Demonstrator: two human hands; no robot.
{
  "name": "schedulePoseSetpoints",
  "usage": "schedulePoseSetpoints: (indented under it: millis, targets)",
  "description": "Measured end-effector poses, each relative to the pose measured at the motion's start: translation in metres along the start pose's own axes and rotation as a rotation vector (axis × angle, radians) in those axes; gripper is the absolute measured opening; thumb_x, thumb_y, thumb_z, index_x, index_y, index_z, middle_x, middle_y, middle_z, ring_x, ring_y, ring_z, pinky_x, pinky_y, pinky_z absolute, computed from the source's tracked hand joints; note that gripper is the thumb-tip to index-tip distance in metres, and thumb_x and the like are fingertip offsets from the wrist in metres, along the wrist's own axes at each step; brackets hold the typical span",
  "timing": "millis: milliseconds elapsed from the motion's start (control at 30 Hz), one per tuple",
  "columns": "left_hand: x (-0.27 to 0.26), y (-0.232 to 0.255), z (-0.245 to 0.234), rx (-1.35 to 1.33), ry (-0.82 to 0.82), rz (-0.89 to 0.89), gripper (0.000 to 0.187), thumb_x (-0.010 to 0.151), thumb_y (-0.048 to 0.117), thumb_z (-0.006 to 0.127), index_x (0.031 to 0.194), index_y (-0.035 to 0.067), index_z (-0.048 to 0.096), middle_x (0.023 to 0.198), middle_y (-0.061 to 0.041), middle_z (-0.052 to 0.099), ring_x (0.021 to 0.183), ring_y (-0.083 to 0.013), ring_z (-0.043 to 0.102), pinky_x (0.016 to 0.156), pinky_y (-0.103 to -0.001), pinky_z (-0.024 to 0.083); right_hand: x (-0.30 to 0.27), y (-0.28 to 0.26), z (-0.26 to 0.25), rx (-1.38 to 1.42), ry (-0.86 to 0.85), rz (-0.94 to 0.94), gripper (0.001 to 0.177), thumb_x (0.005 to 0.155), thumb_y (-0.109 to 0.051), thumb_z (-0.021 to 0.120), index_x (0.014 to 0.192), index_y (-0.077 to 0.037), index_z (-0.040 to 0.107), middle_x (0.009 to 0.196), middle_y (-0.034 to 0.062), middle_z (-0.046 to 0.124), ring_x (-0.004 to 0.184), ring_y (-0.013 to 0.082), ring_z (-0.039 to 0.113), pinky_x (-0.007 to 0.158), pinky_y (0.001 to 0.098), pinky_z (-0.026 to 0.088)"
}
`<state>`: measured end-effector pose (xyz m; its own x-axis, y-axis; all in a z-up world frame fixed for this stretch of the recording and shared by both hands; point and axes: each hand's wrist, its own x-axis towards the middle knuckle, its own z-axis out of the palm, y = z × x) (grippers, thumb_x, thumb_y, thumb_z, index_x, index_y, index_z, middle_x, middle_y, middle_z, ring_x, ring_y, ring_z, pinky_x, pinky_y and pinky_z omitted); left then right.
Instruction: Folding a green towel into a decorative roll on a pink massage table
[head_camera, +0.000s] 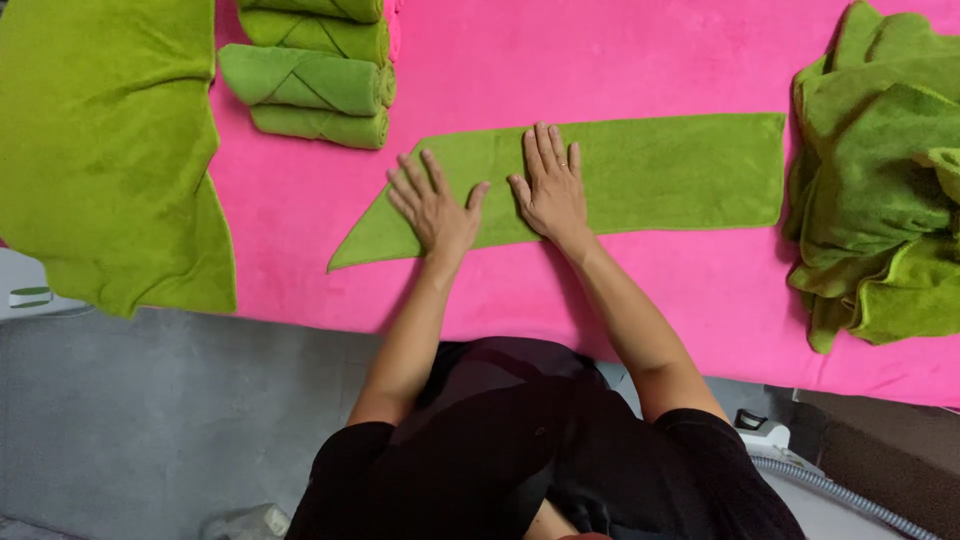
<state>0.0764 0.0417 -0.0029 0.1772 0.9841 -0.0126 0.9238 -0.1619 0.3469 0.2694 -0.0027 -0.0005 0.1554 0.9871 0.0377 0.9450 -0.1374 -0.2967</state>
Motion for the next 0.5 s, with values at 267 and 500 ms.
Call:
schedulePoseSetpoints:
  millis: [267,500]
  targets:
    - [-0.073,-0.101,-0.030,0.088,0.171,-0.279,0.106,0.091,0.073,0.068,0.169,0.012,0.031,0.170,-0.036,0.010,0.150,-0.0668,0.003,0.112,-0.086,0.001,-0.002,0.009,0.016,-0.023,0.072,-0.016,0.073,0.110,-0.054,0.047,0.167,-0.009,0.035,0.177,0.0091,0.020,0.164,0.0259,0.013,0.130,0.0508,0.000]
    - [-0.038,-0.028,-0.031,-0.077,0.193,0.049,0.091,0.098,0.047,0.071,0.165,-0.002,0.033,0.164,-0.040,0.029,0.151,-0.0615,0.020,0.119,-0.074,0.008,-0.007,0.017,0.025,-0.012,0.259,-0.021,0.064,0.106,-0.049,0.059,0.153,-0.005,0.055,0.167,0.0134,0.043,0.157,0.0287,0.033,0.129,0.0499,0.016]
